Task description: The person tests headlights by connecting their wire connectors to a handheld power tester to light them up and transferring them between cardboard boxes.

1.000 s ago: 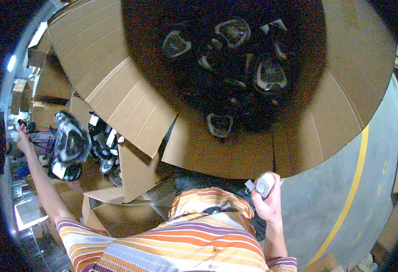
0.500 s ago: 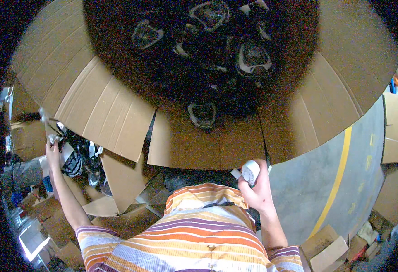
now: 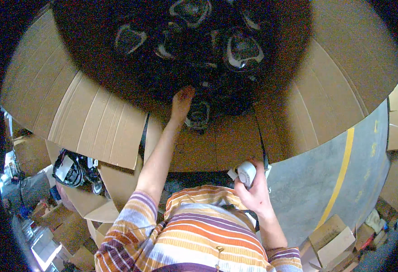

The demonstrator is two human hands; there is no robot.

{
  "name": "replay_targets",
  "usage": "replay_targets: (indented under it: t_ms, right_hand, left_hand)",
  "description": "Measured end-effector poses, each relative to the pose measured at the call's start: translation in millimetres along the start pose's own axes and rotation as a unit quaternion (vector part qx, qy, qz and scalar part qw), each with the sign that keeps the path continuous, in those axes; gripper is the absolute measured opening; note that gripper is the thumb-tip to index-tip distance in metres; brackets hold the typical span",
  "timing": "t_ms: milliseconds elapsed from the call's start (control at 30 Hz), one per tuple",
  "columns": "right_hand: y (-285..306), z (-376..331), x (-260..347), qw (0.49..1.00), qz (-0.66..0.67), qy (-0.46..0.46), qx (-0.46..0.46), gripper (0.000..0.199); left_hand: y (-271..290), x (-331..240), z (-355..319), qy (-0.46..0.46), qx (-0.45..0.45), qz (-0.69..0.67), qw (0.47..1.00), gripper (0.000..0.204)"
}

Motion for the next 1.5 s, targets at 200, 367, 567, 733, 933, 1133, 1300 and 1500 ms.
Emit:
replay_targets:
  t_ms: [200,367,567,733,933,1133,1300,1500]
  right_hand:
    - [11.1,-5.0,-13.1,1.000,0.008,-0.015,-0.019,0.037]
    - [15.6,1.1,-18.0,0.999,0.013,-0.036,-0.026,0.037]
    - [17.2,7.6,-22.7,0.999,0.020,-0.027,-0.028,0.036]
    - [16.4,5.2,-19.2,0.997,0.051,-0.052,-0.013,0.035]
    - [13.6,-2.6,-5.1,0.993,0.102,0.000,0.054,0.037]
    - [27.3,-9.2,9.8,0.975,0.218,-0.004,0.048,0.038]
    - [40.2,-8.2,11.5,0.956,0.287,0.039,0.044,0.036]
    - [38.7,-10.4,13.5,0.945,0.319,0.022,0.070,0.035]
  left_hand:
    - [-25.1,95.7,46.0,0.533,0.017,-0.069,0.843,0.025]
    - [-68.0,5.6,28.7,0.338,-0.025,-0.228,0.913,0.023]
    - [-58.8,-109.7,-31.4,0.107,0.116,0.083,0.984,0.023]
    - [-38.7,-148.4,-82.1,0.114,0.245,0.040,0.962,0.018]
    - [-41.1,-173.7,-120.5,0.032,0.321,0.026,0.946,0.017]
    - [-47.5,-174.6,-137.2,0.054,0.431,0.059,0.899,0.017]
    - [-56.5,-175.3,-147.0,0.041,0.484,-0.017,0.874,0.015]
    - [-56.7,-169.8,-148.3,0.017,0.530,0.011,0.848,0.014]
Point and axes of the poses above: each hand's wrist, its own z-axis towards the middle knuckle, its own y-axis out of the back of the hand, x = y × z, the point moved 5 cm from there along z, towards the middle knuckle, and after that the axes turned 6 degrees about z, right-handed, at the moved point
